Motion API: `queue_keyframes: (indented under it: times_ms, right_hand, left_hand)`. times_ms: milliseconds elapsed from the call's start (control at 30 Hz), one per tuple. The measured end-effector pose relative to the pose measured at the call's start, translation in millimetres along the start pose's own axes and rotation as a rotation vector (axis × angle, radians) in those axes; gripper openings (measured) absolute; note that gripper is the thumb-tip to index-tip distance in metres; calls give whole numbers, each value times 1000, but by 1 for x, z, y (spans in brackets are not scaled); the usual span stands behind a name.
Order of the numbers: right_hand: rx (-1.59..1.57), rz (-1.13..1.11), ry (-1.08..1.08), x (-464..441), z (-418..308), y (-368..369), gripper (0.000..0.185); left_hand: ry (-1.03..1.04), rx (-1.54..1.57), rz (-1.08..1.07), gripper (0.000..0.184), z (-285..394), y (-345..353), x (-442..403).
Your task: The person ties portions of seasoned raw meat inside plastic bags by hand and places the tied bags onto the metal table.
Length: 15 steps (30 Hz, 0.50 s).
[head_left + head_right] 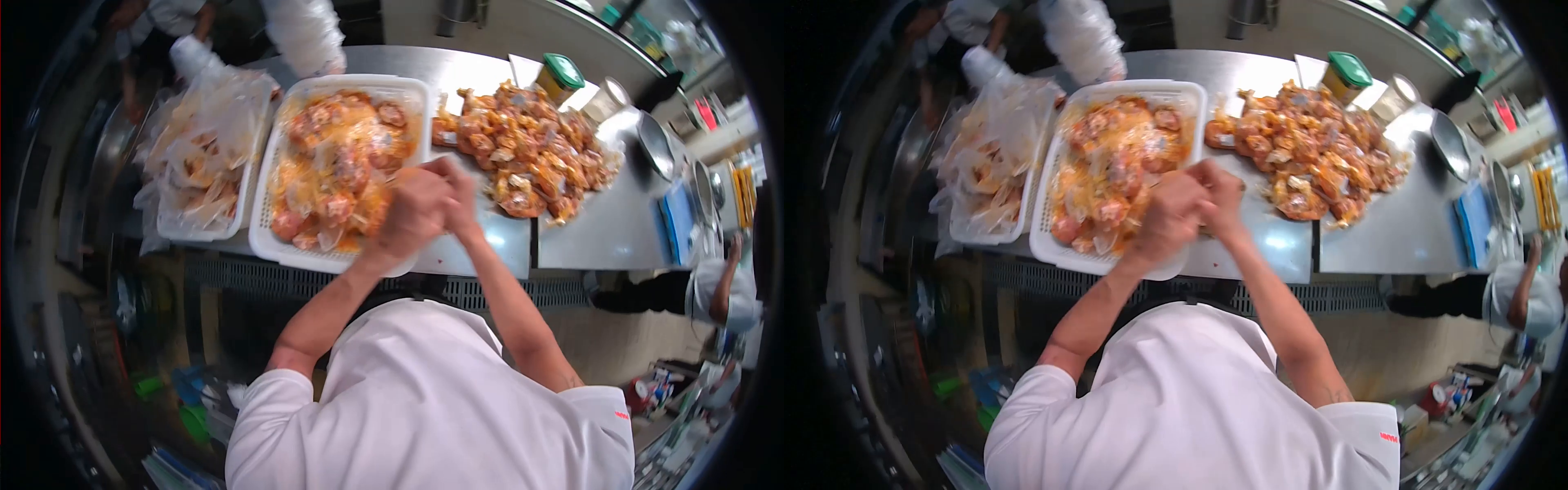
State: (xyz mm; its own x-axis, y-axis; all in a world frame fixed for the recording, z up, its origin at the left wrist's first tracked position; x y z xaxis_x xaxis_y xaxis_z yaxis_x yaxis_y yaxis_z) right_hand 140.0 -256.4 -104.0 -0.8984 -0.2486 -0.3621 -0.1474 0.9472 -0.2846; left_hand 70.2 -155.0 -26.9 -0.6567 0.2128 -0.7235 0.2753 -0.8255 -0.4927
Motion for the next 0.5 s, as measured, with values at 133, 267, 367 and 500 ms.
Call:
queue_keyframes:
  times_ms: [133,267,367,500]
  right_hand:
    - [257,354,-42,-32,-5,-89,21]
    - [384,590,119,-48,-10,-149,33]
    - [340,479,118,-38,-12,-124,40]
    - [16,35,173,-30,-12,-19,47]
  left_hand:
    - [-302,123,36,10,-13,-27,4]
    - [-550,-137,132,25,-69,-117,39]
    - [-667,-411,-62,35,-107,-156,85]
    - [-1010,-488,-217,44,-170,-136,151]
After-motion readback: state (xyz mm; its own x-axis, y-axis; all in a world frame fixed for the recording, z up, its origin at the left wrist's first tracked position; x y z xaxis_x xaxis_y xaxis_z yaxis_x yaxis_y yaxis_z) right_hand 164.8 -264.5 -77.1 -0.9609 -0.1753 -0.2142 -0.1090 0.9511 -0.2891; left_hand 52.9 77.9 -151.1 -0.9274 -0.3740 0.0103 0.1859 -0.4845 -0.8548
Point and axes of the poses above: each hand's wrist, its own x-axis away from the middle knuckle, its own y-axis out of the palm, z = x × y, the point moved 6 cm from there along -x, towards the middle knuckle, and after that the axes turned 5 degrees about y, right-handed, at the moved point
